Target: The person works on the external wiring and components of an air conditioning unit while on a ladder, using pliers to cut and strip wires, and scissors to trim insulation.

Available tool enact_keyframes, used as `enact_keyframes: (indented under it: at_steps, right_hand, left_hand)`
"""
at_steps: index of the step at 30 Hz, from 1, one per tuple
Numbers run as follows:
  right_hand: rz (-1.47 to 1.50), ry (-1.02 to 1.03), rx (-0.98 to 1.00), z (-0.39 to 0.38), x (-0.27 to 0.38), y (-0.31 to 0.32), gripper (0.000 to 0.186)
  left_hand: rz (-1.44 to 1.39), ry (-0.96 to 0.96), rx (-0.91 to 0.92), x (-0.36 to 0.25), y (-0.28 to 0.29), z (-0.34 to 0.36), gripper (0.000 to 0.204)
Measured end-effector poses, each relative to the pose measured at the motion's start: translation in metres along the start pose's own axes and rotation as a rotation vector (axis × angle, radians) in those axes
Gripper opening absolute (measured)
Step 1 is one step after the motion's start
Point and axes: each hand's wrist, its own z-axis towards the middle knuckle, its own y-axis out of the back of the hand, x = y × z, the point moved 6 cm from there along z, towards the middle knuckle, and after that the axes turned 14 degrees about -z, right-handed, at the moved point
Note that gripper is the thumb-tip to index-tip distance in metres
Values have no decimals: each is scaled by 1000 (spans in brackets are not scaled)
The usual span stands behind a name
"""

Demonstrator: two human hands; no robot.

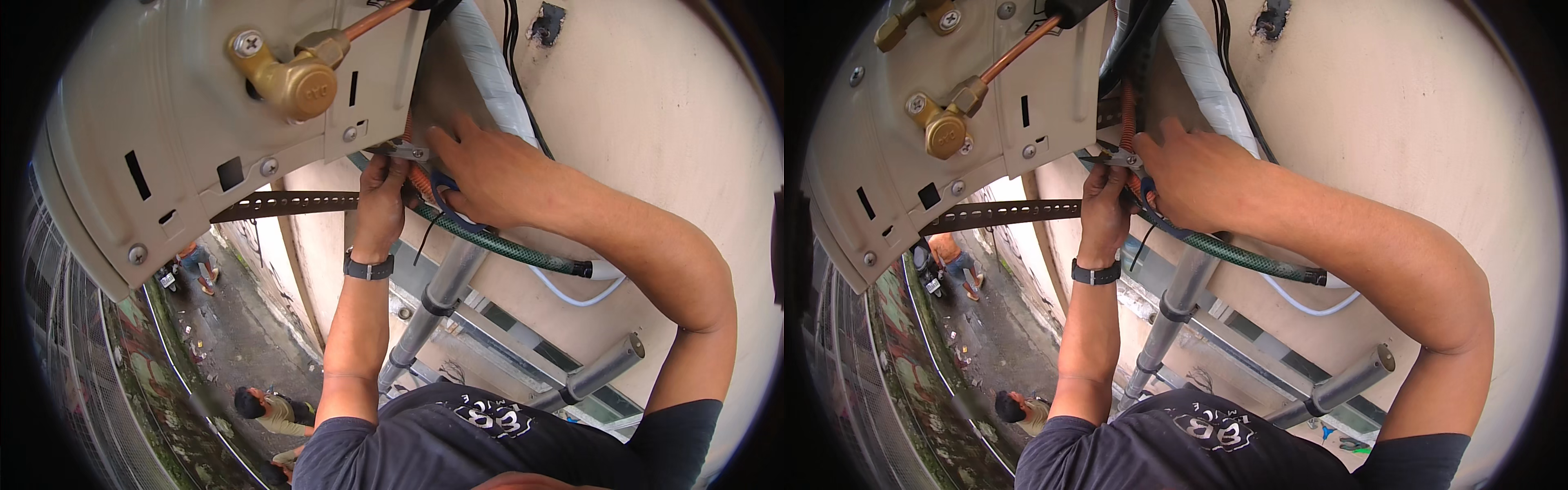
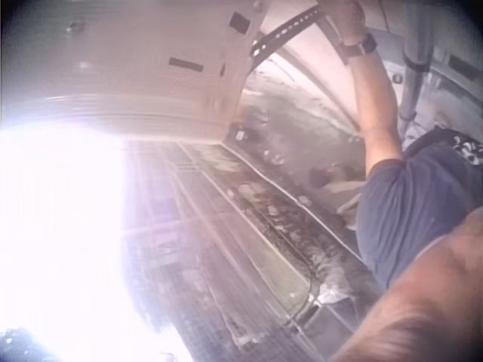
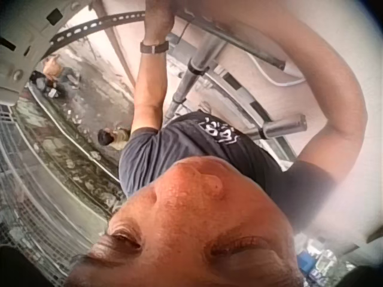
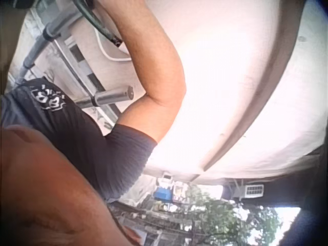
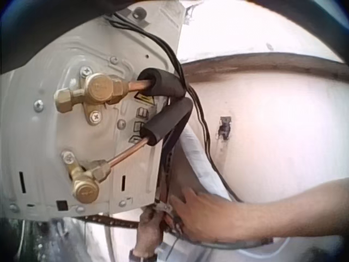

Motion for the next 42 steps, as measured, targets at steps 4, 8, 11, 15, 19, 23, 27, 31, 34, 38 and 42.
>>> enact_keyframes:
  at_steps: [4,8,11,15,19,23,27,31,34,38,42]
  right_hand:
    - [-35,28,107,10,2,5,51]
    - [-132,64,169,16,7,3,56]
    - [-130,82,104,16,8,2,62]
    - [-296,70,117,15,22,7,58]
    - [-325,121,48,16,19,9,51]
    - [-256,193,-29,15,6,6,46]
    - [-308,285,-78,21,10,14,41]
    - [-401,419,-73,27,1,28,30]
    - [-428,435,-8,27,0,34,30]
    - [-333,257,80,21,8,28,35]
    - [-316,84,203,8,21,14,40]
  left_hand:
    - [-50,-29,-34,10,7,0,15]
    - [-22,-76,-17,16,13,-1,22]
    - [-42,-81,-18,16,7,-2,21]
    - [-107,-153,-137,20,-4,-6,17]
    - [-204,-163,-217,26,-11,-9,15]
    - [-230,-163,-127,27,-24,-14,11]
    - [-226,-183,-129,25,-20,-13,12]
    - [-319,-148,-124,26,-24,-12,14]
    - [-359,-124,-161,30,-26,-10,16]
    - [-232,-208,-110,29,-24,-10,16]
    - [41,-309,-244,30,-31,-12,16]
